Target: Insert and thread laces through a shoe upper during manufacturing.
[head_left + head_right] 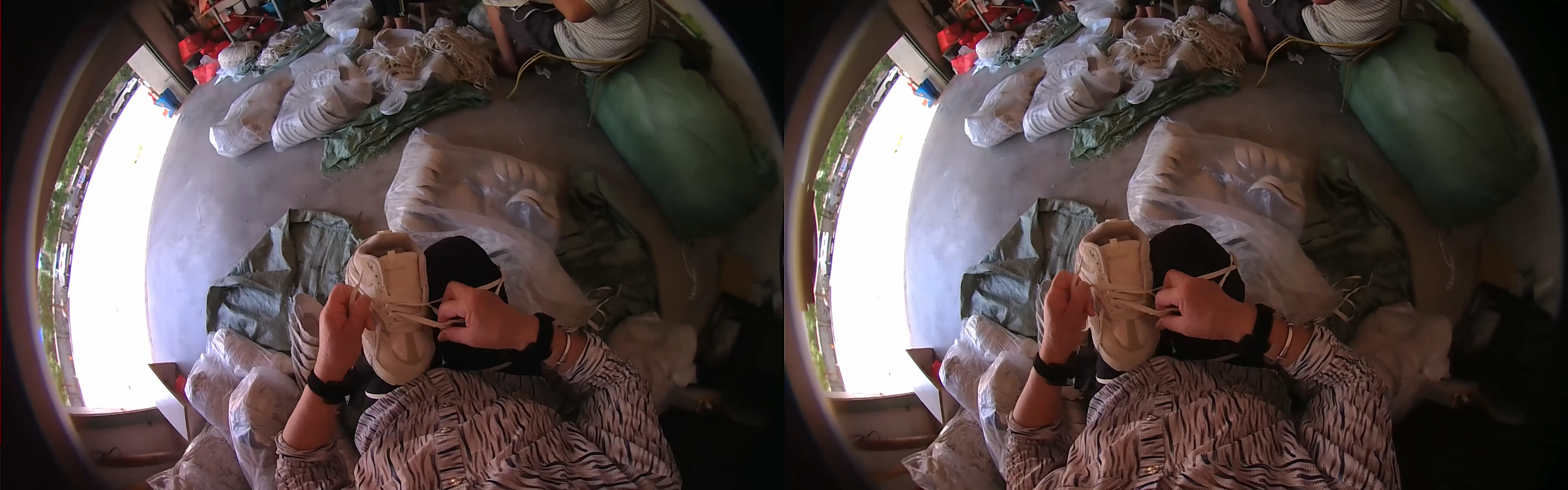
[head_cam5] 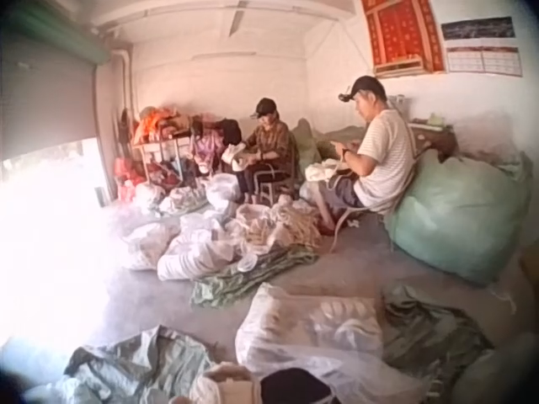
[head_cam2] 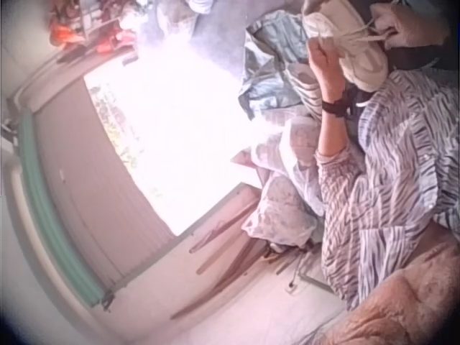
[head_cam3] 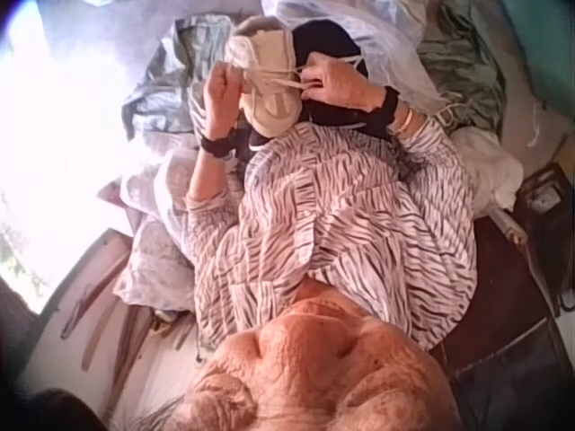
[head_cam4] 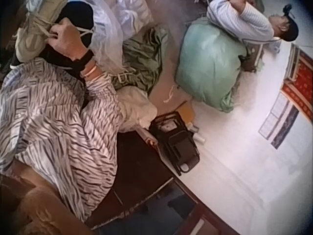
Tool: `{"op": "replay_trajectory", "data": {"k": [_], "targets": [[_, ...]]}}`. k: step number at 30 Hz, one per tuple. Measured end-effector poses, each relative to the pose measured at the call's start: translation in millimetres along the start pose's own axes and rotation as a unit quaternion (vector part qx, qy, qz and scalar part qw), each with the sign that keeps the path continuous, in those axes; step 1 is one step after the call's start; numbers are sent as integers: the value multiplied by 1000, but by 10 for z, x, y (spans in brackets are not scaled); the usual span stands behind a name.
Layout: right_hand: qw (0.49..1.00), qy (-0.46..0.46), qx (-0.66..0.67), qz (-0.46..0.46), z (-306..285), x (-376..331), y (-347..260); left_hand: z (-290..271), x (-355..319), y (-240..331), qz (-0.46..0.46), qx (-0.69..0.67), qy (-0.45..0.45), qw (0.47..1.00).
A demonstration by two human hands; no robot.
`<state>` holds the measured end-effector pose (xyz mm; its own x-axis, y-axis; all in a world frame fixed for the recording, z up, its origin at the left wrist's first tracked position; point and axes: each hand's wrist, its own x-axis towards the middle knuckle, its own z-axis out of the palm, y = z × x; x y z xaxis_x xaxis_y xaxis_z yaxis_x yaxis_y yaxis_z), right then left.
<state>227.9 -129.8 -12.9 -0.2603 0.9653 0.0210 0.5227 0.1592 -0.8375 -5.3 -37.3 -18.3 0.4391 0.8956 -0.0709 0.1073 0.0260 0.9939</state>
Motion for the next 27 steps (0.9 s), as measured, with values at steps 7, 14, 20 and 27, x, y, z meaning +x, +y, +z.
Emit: {"op": "replay_trajectory", "data": {"k": [7,14,20,27], "targets": [[994,103,-4,19,-60,176,48,-84,188,265,-142,-252,39,956],[895,102,407,149,7,364,-24,-126,217,180,-130,-280,92,947],[865,61,456,199,-67,265,-4,-197,202,152,-122,-297,103,942],[973,-40,201,109,-8,281,-152,-434,281,216,-108,-318,161,928]]}}
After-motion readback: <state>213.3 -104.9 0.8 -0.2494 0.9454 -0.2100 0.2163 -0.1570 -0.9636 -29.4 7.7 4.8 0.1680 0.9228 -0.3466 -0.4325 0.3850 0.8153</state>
